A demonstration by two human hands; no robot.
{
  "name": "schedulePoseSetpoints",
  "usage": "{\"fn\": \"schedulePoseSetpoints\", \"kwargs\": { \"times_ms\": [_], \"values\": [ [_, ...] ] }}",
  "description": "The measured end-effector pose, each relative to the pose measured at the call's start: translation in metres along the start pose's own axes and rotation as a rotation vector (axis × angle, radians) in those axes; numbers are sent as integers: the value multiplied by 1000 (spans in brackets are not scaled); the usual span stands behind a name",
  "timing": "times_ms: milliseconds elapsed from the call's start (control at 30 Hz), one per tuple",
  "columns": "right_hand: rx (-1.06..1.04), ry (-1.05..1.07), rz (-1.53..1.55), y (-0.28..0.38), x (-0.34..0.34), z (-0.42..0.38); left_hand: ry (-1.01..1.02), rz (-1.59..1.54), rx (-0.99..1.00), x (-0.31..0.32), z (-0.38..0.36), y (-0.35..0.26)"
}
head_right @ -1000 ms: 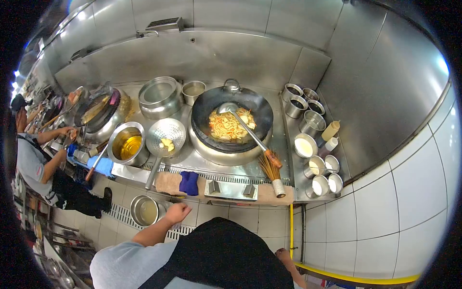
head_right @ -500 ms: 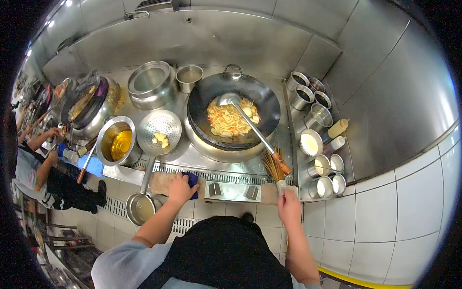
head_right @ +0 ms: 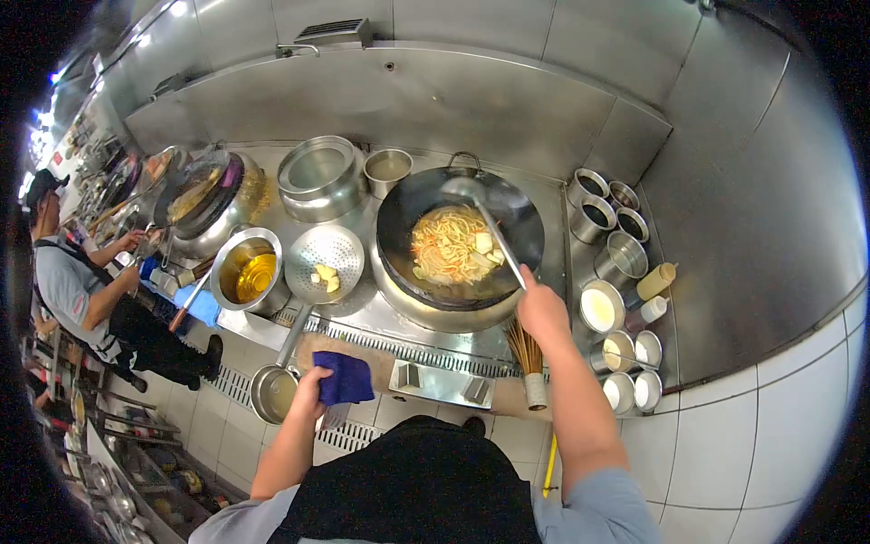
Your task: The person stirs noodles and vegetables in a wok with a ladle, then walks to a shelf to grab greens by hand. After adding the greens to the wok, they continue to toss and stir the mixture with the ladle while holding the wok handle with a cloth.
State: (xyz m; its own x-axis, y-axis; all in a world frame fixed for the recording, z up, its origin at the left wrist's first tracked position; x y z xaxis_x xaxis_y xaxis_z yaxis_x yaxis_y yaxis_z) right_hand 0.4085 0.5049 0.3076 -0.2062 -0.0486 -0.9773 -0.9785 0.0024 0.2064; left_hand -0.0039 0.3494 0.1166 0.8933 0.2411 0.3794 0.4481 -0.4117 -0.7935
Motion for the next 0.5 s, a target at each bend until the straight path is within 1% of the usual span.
{"fn": "schedulePoseSetpoints", "kwargs": {
  "times_ms": [33, 67, 100, 133, 167, 200, 233, 267, 333, 367, 400, 467, 500],
  "values": [
    [20, -28, 88, -8, -9, -11, 19, -190, -21, 4, -5, 2],
    [7, -27, 89, -12, -10, -22, 34, -380, -47, 8, -10, 4],
    [15, -18, 274, -21, -7, -34, 130, -534, 48, 25, -24, -12],
    [29, -2, 459, -29, -4, -46, 170, -585, 71, 31, -28, -12],
    [28, 11, 460, -36, -6, -56, 211, -636, 93, 36, -31, -11],
    [-25, 53, 507, -36, -8, -64, 254, -687, 113, 42, -35, -11],
    [-78, 94, 555, -36, -10, -72, 233, -695, 78, 46, -30, -1],
    [-81, 98, 559, -40, -11, -81, 229, -676, 58, 51, -27, 6],
    [-149, 214, 516, -37, -8, -98, 222, -638, 18, 68, -27, 12],
    [-108, 318, 476, -36, -7, -108, 251, -627, 4, 77, -25, 15],
    [-116, 324, 479, -39, -6, -111, 246, -618, -19, 86, -25, 17],
    [-197, 397, 460, -39, 2, -123, 237, -600, -65, 105, -25, 19],
    [-231, 401, 380, -48, 19, -118, 264, -618, -84, 111, -21, 23]
  ]
}}
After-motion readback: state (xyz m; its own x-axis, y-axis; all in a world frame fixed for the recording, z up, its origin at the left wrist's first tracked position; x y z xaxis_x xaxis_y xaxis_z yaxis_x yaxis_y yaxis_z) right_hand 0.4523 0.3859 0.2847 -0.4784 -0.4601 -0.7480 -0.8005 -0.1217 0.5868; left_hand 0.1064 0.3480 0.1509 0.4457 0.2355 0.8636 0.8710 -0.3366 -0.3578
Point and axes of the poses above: each hand's wrist, its own z-axis towards the middle knuckle, its own x-axis out of the palm, y = z × x, the point moved 10 cm from there along z, towards the middle knuckle, and after that the axes turned 2 degrees about y, right-handed, at the moved point
